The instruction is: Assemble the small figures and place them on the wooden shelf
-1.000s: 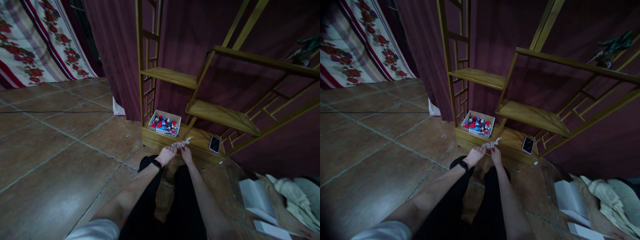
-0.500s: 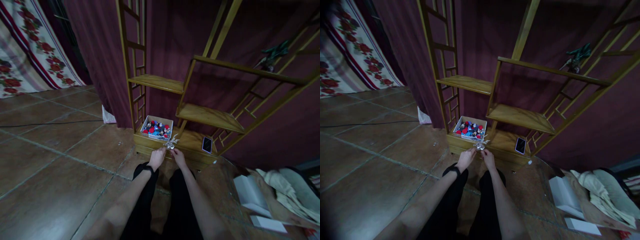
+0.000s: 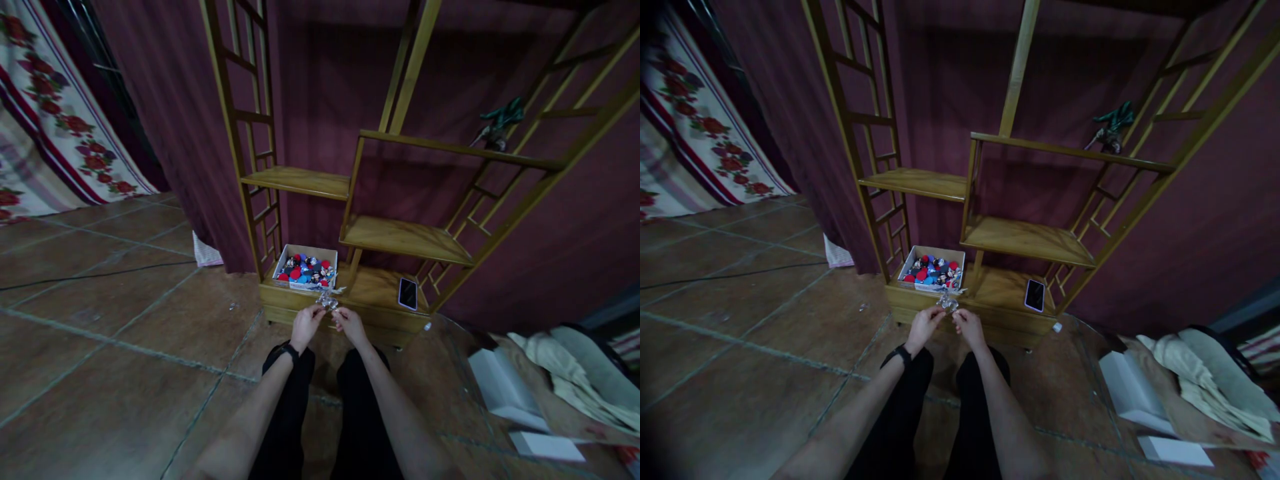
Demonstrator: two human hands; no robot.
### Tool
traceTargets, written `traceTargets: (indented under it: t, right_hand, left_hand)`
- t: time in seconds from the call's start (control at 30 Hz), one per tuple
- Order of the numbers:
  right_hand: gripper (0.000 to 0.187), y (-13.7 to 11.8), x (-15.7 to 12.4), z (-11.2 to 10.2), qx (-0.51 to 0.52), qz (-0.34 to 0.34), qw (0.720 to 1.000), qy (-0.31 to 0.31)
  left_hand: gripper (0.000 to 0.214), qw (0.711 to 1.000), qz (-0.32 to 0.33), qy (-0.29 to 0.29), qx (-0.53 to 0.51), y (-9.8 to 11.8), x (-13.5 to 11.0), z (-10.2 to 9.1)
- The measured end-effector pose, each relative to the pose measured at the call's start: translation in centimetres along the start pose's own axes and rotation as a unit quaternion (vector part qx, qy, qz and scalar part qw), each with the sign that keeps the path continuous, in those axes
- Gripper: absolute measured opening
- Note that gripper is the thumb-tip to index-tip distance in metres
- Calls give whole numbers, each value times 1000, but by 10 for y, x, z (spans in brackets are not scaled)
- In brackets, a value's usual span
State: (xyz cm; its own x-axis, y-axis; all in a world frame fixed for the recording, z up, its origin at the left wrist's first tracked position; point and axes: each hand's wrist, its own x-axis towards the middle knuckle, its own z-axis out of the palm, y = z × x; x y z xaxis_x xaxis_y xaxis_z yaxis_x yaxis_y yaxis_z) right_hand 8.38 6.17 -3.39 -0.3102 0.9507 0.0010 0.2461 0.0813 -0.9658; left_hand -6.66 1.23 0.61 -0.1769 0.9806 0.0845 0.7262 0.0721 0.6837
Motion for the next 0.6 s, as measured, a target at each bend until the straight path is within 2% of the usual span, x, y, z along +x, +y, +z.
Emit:
traceTargets:
  t: [0.27, 0.43, 0.53, 0.6]
  right_hand:
    - [23, -3, -3, 0, -8, -8, 1000, -8]
    - [25, -4, -11, 3, 19, 11, 1000, 0]
    - [30, -9, -25, -1, 41, 8, 998, 39]
    - [34, -21, -36, -14, 66, 0, 993, 97]
  left_hand:
    - [29, 999, -26, -28, -35, 1, -1, 1]
    - [29, 999, -1, 3, -32, -2, -1, 4]
    - [29, 999, 10, 26, -37, -6, -2, 5]
    - [29, 999, 4, 31, -36, -8, -2, 5]
